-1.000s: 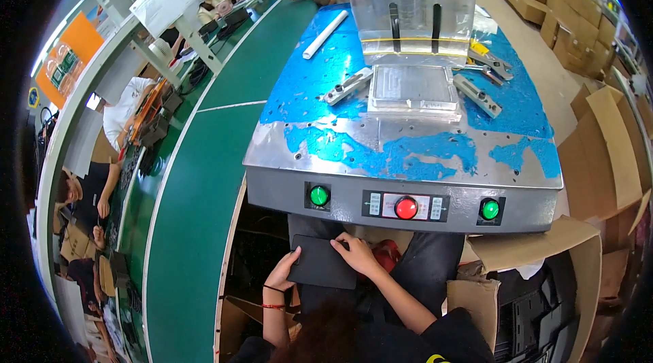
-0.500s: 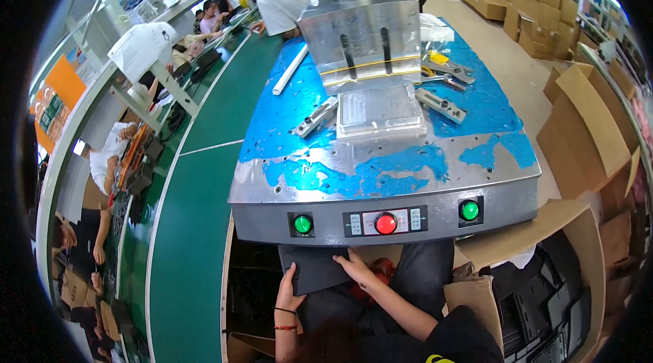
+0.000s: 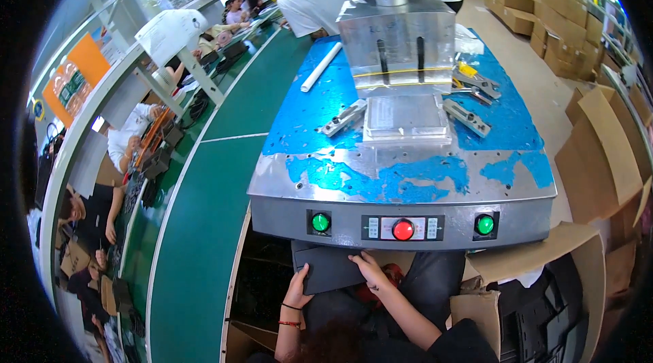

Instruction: Operating an industrial pressing machine to assemble or seal electronic components.

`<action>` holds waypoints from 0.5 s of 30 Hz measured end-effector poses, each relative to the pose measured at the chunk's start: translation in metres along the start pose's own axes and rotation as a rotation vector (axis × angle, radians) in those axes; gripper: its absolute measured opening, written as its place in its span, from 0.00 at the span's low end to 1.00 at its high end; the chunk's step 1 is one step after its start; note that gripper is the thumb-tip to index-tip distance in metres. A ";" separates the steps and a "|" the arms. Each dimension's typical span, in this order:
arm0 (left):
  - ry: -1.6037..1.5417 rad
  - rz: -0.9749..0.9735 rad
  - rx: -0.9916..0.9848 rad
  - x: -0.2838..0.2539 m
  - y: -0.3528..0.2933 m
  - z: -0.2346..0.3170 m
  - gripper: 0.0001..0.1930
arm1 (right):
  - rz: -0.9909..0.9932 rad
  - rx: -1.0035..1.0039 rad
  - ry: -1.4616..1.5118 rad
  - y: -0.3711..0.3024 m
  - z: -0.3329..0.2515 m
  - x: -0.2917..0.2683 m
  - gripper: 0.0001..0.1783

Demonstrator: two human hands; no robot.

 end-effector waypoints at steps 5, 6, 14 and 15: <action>-0.057 0.021 0.015 -0.015 0.000 -0.005 0.17 | 0.031 0.049 0.007 -0.021 -0.023 0.026 0.29; -0.060 0.026 0.016 -0.016 -0.001 -0.004 0.17 | 0.000 0.060 0.025 -0.024 -0.026 0.030 0.29; -0.061 -0.021 -0.001 -0.008 0.004 -0.006 0.18 | -0.040 0.034 0.091 -0.014 -0.018 0.009 0.22; -0.067 -0.015 0.008 -0.008 0.005 -0.007 0.18 | -0.085 0.021 0.099 -0.011 -0.018 0.008 0.21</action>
Point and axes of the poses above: each hand's wrist, its own y-axis towards the middle knuckle, its own x-axis out of the palm, z = x × y, the point moved 2 cm from there along y, towards the middle knuckle, and after that the axes turned 9 degrees about -z, right-handed, at the moved point
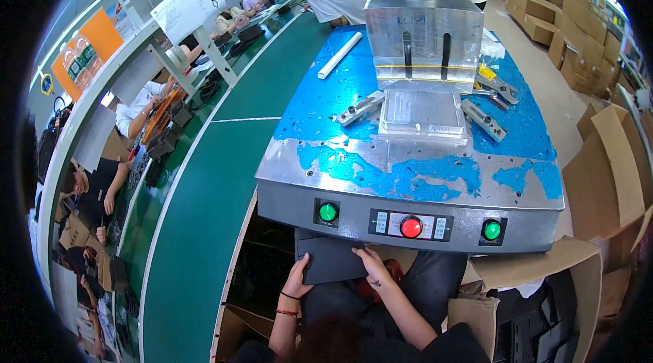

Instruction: Operating an industrial pressing machine to assemble or seal electronic components.

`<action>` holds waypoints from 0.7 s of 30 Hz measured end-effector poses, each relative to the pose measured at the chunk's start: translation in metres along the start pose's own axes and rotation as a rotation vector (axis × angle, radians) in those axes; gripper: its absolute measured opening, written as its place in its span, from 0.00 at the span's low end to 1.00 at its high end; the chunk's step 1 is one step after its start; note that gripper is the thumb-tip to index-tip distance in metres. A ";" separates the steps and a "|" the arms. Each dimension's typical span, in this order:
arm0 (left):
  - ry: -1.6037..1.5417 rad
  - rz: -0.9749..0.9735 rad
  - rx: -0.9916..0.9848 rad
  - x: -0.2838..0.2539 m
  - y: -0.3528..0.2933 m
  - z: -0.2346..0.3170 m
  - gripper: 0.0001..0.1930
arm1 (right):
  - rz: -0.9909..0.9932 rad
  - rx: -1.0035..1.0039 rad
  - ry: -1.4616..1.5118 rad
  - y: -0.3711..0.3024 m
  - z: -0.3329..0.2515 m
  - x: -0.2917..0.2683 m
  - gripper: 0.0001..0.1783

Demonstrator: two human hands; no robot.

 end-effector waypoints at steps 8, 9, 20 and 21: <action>-0.416 -0.367 0.171 -0.023 -0.001 -0.015 0.21 | -0.155 -0.001 -0.022 0.026 0.019 -0.010 0.24; -0.461 -0.455 0.247 -0.024 -0.002 -0.016 0.24 | -0.231 0.177 0.165 0.027 0.014 0.004 0.25; 1.228 0.426 0.429 0.009 -0.277 0.047 0.23 | -0.104 0.163 -0.430 0.055 0.016 -0.022 0.28; 0.976 0.599 0.621 0.032 -0.335 0.069 0.22 | -0.051 0.186 -0.418 0.058 0.017 -0.019 0.29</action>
Point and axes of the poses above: each hand's wrist, its own y-axis towards the middle knuckle, its own x-axis out of the palm, z = x × y, the point moved 2 cm from there along y, towards the middle knuckle, and after that the axes turned 9 degrees about -z, right-handed, at the moved point
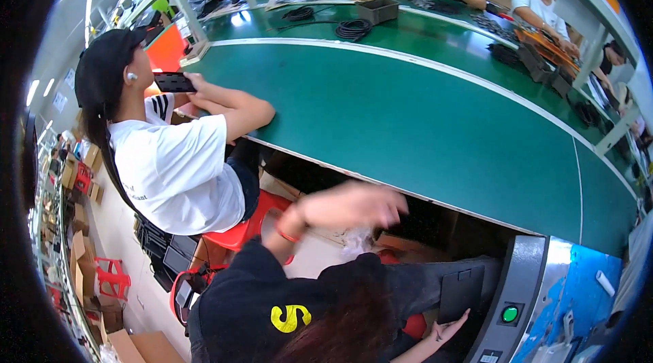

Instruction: Operating an industrial pressing machine to assemble or seal electronic components.

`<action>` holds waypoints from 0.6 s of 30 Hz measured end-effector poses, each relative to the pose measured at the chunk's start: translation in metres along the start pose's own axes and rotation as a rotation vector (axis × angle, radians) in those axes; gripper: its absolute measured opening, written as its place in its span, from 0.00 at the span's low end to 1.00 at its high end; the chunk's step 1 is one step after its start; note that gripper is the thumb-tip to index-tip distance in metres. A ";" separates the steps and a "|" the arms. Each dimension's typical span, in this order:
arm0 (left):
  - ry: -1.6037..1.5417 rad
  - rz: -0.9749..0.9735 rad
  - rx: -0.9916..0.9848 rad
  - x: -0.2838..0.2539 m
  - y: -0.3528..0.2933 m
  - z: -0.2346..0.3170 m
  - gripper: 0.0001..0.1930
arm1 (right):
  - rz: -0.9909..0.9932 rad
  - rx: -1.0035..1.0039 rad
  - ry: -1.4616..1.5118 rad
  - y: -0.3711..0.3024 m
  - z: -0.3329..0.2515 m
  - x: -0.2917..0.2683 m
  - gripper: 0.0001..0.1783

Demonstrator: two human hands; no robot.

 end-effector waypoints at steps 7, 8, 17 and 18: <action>-0.263 1.735 0.577 -0.108 -0.174 -0.060 0.09 | -0.019 0.029 0.274 -0.014 -0.009 0.024 0.32; -0.269 1.765 0.525 -0.097 -0.165 -0.054 0.08 | -0.019 0.028 0.272 -0.021 -0.012 0.034 0.32; -0.608 0.080 -0.052 0.023 0.007 -0.097 0.13 | 0.007 -0.182 -0.078 -0.009 -0.007 -0.003 0.30; -0.521 -0.211 0.002 0.057 0.026 -0.104 0.14 | 0.001 -0.186 -0.079 -0.011 -0.010 -0.001 0.30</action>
Point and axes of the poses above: each hand's wrist, its own y-axis towards the middle knuckle, its own x-axis out of the palm, z = x × y, the point moved 2 cm from there along y, towards the middle knuckle, and after that the axes turned 9 degrees about -z, right-handed, at the moved point
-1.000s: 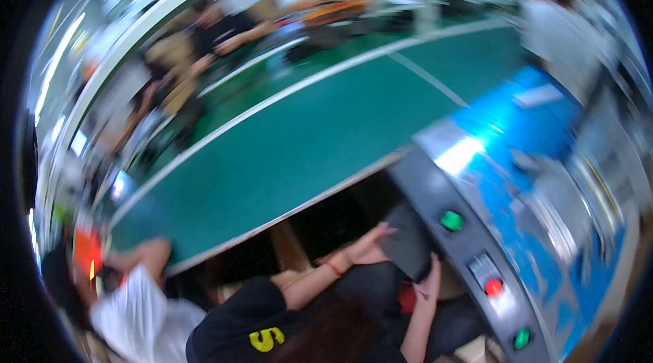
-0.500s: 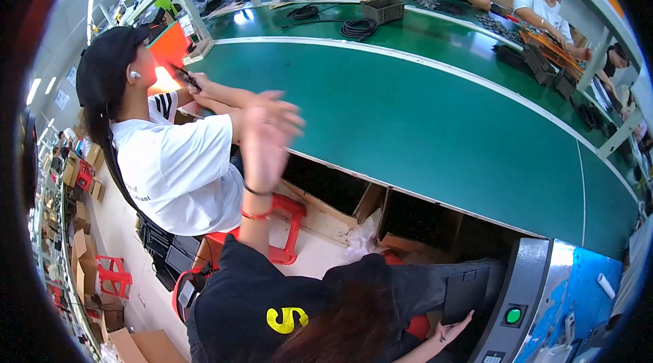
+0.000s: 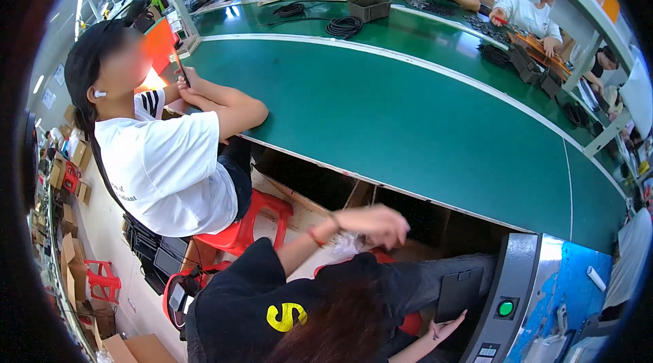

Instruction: Operating an industrial pressing machine to assemble or seal electronic components.

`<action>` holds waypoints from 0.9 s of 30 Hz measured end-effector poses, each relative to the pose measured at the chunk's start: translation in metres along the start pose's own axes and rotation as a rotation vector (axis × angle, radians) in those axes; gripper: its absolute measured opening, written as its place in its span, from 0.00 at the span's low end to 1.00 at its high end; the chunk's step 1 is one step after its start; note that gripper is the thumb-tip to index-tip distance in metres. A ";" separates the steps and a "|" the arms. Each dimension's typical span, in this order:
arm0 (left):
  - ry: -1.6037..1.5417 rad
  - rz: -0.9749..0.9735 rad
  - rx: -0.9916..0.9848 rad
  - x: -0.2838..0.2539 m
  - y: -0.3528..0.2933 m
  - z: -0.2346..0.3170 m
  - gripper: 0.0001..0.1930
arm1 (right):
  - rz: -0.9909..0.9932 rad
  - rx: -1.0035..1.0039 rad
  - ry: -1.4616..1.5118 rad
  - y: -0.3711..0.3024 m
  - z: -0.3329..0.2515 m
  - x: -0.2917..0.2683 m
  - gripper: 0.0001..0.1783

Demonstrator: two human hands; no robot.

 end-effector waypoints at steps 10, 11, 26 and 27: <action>-0.180 -0.229 -0.427 0.119 0.089 -0.102 0.27 | -0.045 0.004 0.143 -0.007 -0.002 -0.005 0.33; -0.189 -0.251 -0.440 0.116 0.093 -0.112 0.28 | -0.029 -0.019 -0.013 -0.011 -0.002 0.000 0.32; -0.316 -0.234 -0.814 0.083 0.116 -0.118 0.22 | -0.208 0.228 0.230 -0.023 -0.009 0.038 0.29; -0.284 -0.207 -0.813 0.083 0.116 -0.119 0.23 | -0.205 0.238 0.220 -0.022 -0.008 0.037 0.30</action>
Point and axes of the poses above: each hand's wrist, its own y-axis towards the middle knuckle, its own x-axis out of the palm, z = x × y, the point moved 2 cm from there along y, towards the middle knuckle, and after that the axes turned 9 degrees about -z, right-handed, at the moved point
